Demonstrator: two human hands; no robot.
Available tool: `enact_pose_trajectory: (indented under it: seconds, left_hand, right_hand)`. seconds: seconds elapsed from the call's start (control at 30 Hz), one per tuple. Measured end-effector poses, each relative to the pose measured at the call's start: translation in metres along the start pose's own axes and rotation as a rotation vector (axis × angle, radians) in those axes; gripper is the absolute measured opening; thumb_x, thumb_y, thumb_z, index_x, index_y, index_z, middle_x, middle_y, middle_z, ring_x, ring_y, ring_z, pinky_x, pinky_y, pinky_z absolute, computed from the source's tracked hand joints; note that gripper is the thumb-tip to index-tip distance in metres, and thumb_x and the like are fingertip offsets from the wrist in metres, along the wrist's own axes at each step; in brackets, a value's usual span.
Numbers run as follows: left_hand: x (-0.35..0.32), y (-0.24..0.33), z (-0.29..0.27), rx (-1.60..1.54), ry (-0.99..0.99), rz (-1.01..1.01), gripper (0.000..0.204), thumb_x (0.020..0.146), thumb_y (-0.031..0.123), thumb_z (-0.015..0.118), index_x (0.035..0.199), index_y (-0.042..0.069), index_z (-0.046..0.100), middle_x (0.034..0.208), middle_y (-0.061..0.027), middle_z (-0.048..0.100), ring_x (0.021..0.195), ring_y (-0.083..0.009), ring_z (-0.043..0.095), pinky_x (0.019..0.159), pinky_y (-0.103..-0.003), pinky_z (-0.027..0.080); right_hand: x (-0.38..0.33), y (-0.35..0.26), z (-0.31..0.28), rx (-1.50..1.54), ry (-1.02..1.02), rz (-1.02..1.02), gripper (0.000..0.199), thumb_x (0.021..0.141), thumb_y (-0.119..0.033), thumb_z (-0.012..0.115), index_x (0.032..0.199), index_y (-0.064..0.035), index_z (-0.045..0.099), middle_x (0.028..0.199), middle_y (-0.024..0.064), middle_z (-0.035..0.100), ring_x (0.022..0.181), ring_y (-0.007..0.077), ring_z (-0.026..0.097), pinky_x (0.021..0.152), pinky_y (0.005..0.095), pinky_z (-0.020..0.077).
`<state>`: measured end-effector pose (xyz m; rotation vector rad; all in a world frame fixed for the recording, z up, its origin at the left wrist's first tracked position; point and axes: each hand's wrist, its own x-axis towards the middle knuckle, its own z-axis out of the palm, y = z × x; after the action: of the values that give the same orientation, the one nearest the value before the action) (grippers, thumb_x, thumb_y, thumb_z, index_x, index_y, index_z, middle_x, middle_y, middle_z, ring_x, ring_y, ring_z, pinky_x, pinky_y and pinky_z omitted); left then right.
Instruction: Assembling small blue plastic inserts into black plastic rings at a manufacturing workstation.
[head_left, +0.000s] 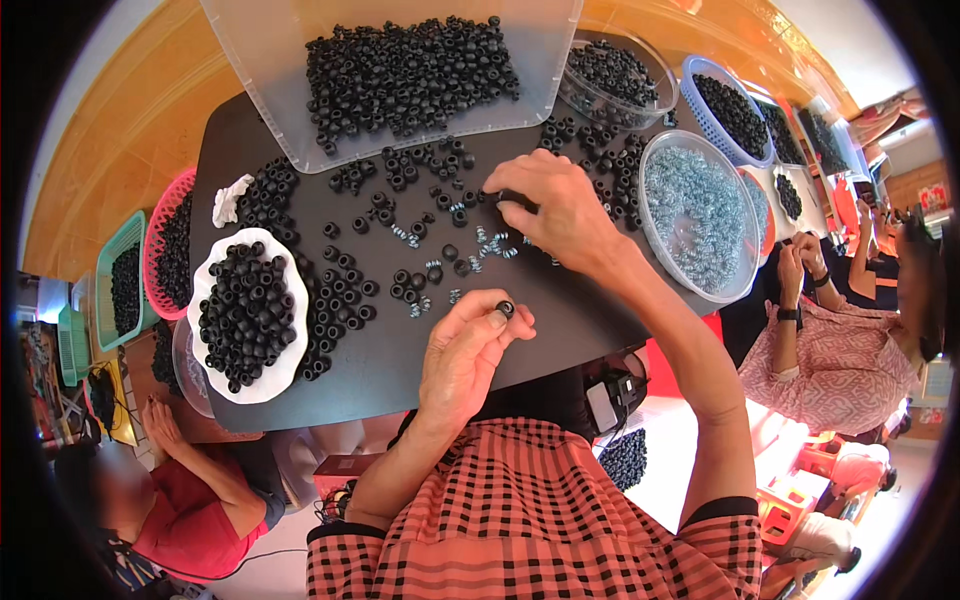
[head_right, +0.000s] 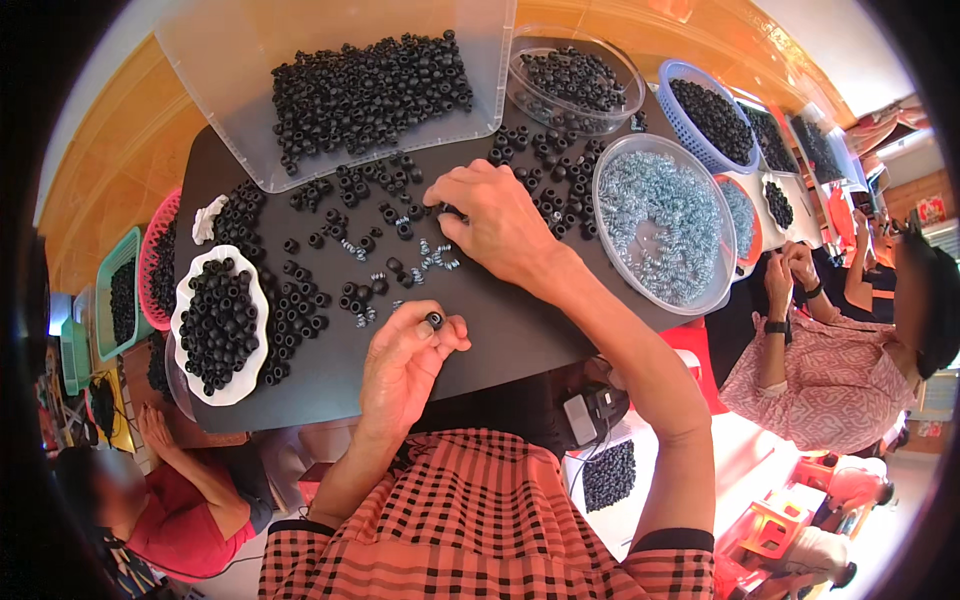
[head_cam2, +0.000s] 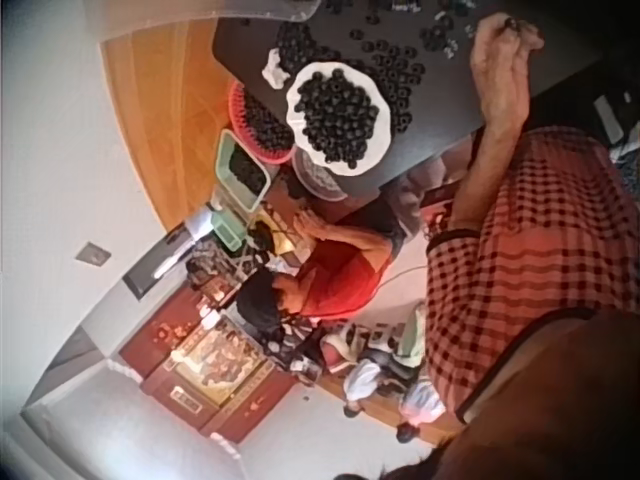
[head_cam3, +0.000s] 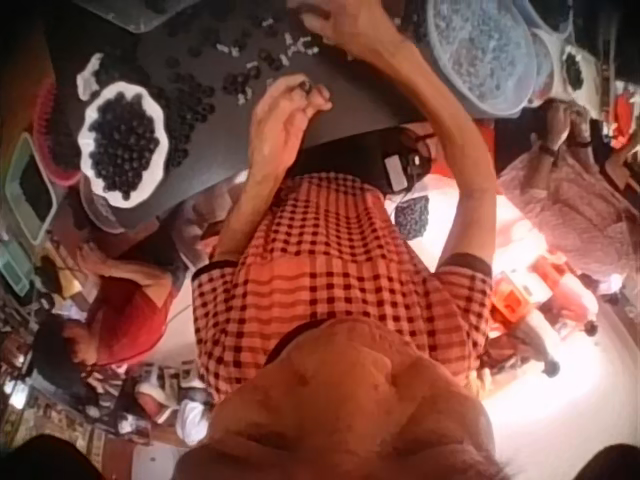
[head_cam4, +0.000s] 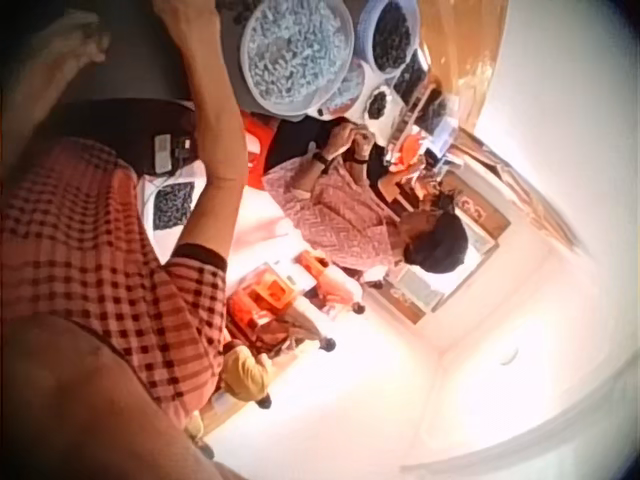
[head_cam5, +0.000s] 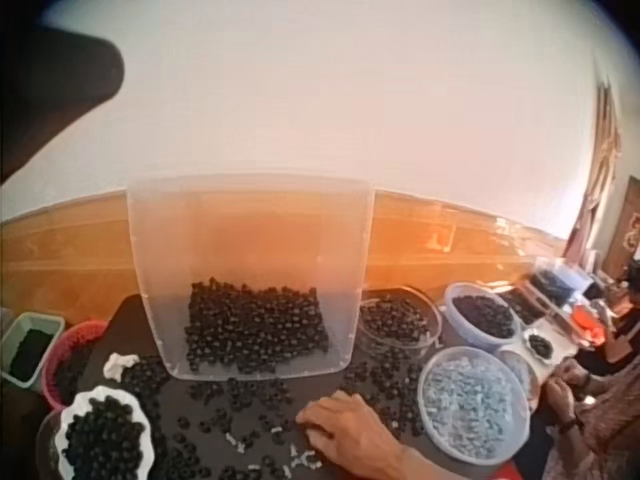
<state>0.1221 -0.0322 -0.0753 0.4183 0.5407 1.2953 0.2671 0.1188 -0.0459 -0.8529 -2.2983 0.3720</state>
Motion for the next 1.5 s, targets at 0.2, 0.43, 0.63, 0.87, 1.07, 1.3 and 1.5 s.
enact_pose_trajectory:
  seconds: [0.2, 0.43, 0.63, 0.87, 1.07, 1.3, 1.5]
  left_hand:
    - [0.001, 0.000, -0.003, -0.060, -0.050, -0.003, 0.017, 0.096, 0.005, 0.049, 0.108, -0.003, 0.057, 0.092, -0.0116, 0.063, 0.099, -0.0217, 0.059, 0.093, -0.036, 0.047]
    - [0.001, -0.003, -0.005, -0.075, -0.032, 0.021, 0.019, 0.094, 0.007, 0.051, 0.109, -0.003, 0.057, 0.090, -0.0122, 0.064, 0.099, -0.0235, 0.059, 0.094, -0.038, 0.046]
    - [0.002, -0.001, -0.003, -0.038, -0.011, 0.018, 0.020, 0.093, 0.009, 0.051, 0.109, -0.002, 0.056, 0.089, -0.0149, 0.065, 0.100, -0.0260, 0.058, 0.096, -0.039, 0.044]
    - [0.002, -0.002, -0.007, -0.010, -0.008, 0.048, 0.020, 0.095, 0.010, 0.051, 0.110, -0.002, 0.056, 0.086, -0.0150, 0.066, 0.102, -0.0270, 0.058, 0.095, -0.038, 0.044]
    - [0.002, -0.002, -0.006, 0.021, -0.008, 0.040, 0.021, 0.095, 0.010, 0.051, 0.111, -0.003, 0.056, 0.086, -0.0147, 0.066, 0.103, -0.0270, 0.057, 0.096, -0.038, 0.044]
    - [0.002, -0.003, -0.005, 0.029, -0.003, 0.041, 0.021, 0.094, 0.010, 0.052, 0.110, -0.003, 0.056, 0.085, -0.0142, 0.065, 0.103, -0.0270, 0.057, 0.096, -0.038, 0.044]
    - [0.002, -0.003, -0.006, 0.030, -0.017, 0.042, 0.021, 0.094, 0.010, 0.051, 0.110, -0.003, 0.056, 0.086, -0.0139, 0.064, 0.103, -0.0272, 0.057, 0.095, -0.038, 0.046]
  right_hand:
    - [0.007, 0.009, 0.008, -0.093, -0.092, -0.016, 0.016, 0.075, -0.003, 0.064, 0.090, -0.0076, 0.065, 0.083, 0.0087, 0.063, 0.077, 0.0286, 0.058, 0.069, 0.0393, 0.0422]
    - [-0.012, -0.032, -0.007, 0.547, -0.011, 0.455, 0.015, 0.078, -0.002, 0.062, 0.091, -0.0009, 0.069, 0.083, 0.0037, 0.066, 0.065, 0.0072, 0.056, 0.060, 0.0245, 0.0468]
    - [-0.066, -0.068, -0.001, 0.882, 0.116, 0.559, 0.016, 0.079, 0.004, 0.063, 0.094, 0.0000, 0.065, 0.091, 0.0056, 0.066, 0.072, 0.0078, 0.061, 0.062, 0.0240, 0.0508]
    - [-0.086, -0.052, -0.015, 0.136, 0.070, 0.156, 0.023, 0.073, 0.004, 0.068, 0.094, -0.0039, 0.063, 0.100, 0.0089, 0.063, 0.085, 0.0271, 0.062, 0.072, 0.0330, 0.0511]
    - [-0.094, -0.051, -0.021, 0.107, 0.089, 0.148, 0.028, 0.073, 0.002, 0.066, 0.100, -0.0053, 0.061, 0.099, 0.0069, 0.060, 0.088, 0.0261, 0.057, 0.077, 0.0381, 0.0437]
    - [-0.095, -0.046, -0.021, 0.053, -0.065, 0.045, 0.026, 0.073, -0.002, 0.069, 0.098, -0.0056, 0.063, 0.095, 0.0060, 0.059, 0.087, 0.0241, 0.055, 0.078, 0.0365, 0.0425]
    - [-0.094, -0.046, -0.016, 0.051, -0.025, 0.064, 0.019, 0.073, -0.002, 0.069, 0.091, -0.0053, 0.064, 0.090, 0.0049, 0.058, 0.081, 0.0233, 0.055, 0.076, 0.0357, 0.0431]
